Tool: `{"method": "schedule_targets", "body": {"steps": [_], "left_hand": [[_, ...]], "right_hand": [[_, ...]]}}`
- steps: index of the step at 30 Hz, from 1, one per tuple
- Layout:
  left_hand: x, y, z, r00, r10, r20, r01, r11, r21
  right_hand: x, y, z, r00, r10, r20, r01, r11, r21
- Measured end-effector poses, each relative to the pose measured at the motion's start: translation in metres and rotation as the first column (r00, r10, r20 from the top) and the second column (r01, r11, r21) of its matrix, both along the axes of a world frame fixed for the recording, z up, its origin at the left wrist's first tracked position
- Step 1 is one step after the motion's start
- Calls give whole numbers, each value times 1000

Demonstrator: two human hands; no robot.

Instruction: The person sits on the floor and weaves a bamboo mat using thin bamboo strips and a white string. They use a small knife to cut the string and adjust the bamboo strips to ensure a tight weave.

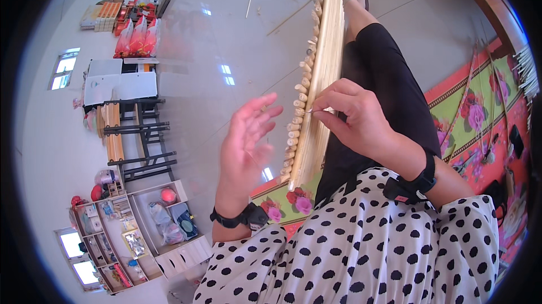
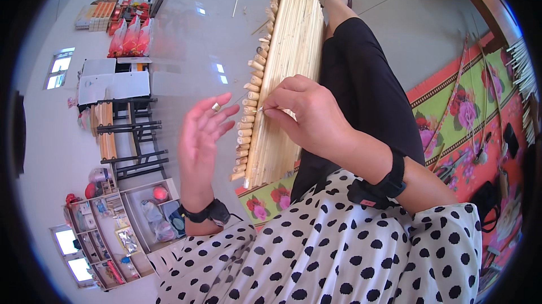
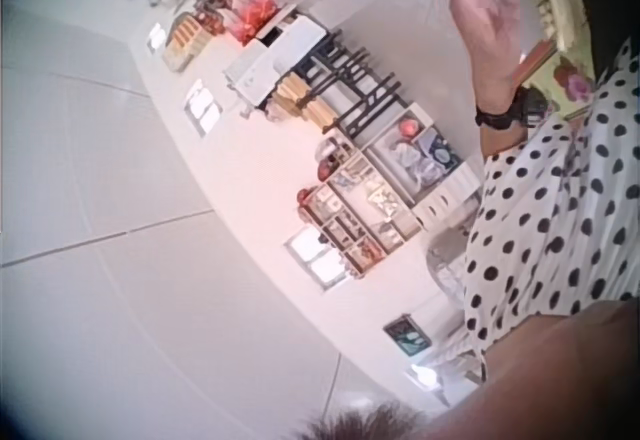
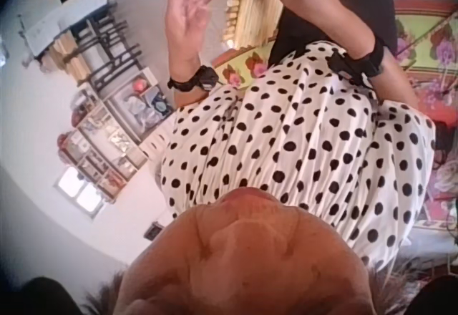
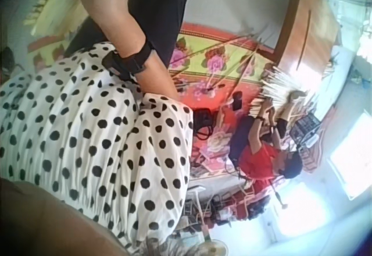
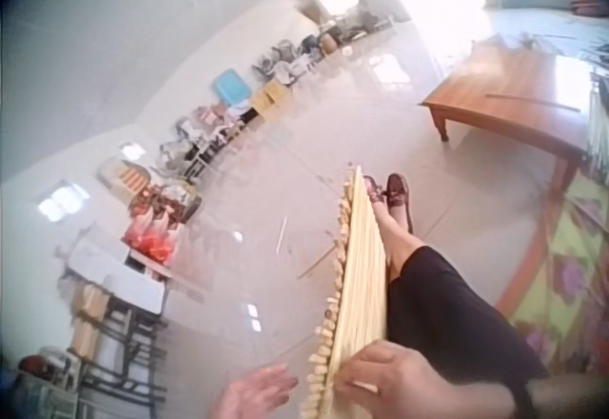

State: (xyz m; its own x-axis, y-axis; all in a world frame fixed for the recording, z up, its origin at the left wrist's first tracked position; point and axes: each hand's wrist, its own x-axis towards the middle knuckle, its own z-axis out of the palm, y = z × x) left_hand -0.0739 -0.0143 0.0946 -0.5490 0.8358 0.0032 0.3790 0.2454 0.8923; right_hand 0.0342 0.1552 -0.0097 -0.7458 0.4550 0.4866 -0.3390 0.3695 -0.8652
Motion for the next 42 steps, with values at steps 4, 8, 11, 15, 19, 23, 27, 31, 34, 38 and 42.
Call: {"method": "schedule_targets", "body": {"steps": [4,8,11,15,19,23,27,31,34,38,42], "left_hand": [[20,3,2,995,-59,-86,44,985,-169],[23,8,12,999,25,40,-13,962,-271],[18,6,8,998,56,28,-48,970,-238],[20,6,11,996,79,34,-68,966,-249],[20,5,8,996,82,43,-69,966,-247],[21,2,8,995,88,50,-72,964,-257],[27,10,12,991,71,112,-36,956,-292],[27,10,9,996,9,86,16,960,-279],[25,14,6,995,-64,75,83,957,-277],[26,20,2,983,-116,139,150,952,-268],[25,20,-8,966,-164,199,207,954,-217]], "right_hand": [[-4,-6,-1,1000,-22,-12,22,1000,15],[2,-2,0,997,3,74,-2,1000,-13],[3,-3,-5,997,5,80,1,997,-72],[3,-5,-4,994,49,99,-36,991,-128],[1,-8,-5,995,54,78,-43,991,-128],[-2,-9,-2,996,46,79,-35,991,-130],[0,-5,0,998,31,56,-23,991,-134],[5,1,-5,999,46,4,-45,991,-122],[14,9,-6,995,73,62,-68,995,-79],[21,19,-13,992,123,30,-120,989,-81],[32,27,-18,978,188,88,-182,981,-68]]}}
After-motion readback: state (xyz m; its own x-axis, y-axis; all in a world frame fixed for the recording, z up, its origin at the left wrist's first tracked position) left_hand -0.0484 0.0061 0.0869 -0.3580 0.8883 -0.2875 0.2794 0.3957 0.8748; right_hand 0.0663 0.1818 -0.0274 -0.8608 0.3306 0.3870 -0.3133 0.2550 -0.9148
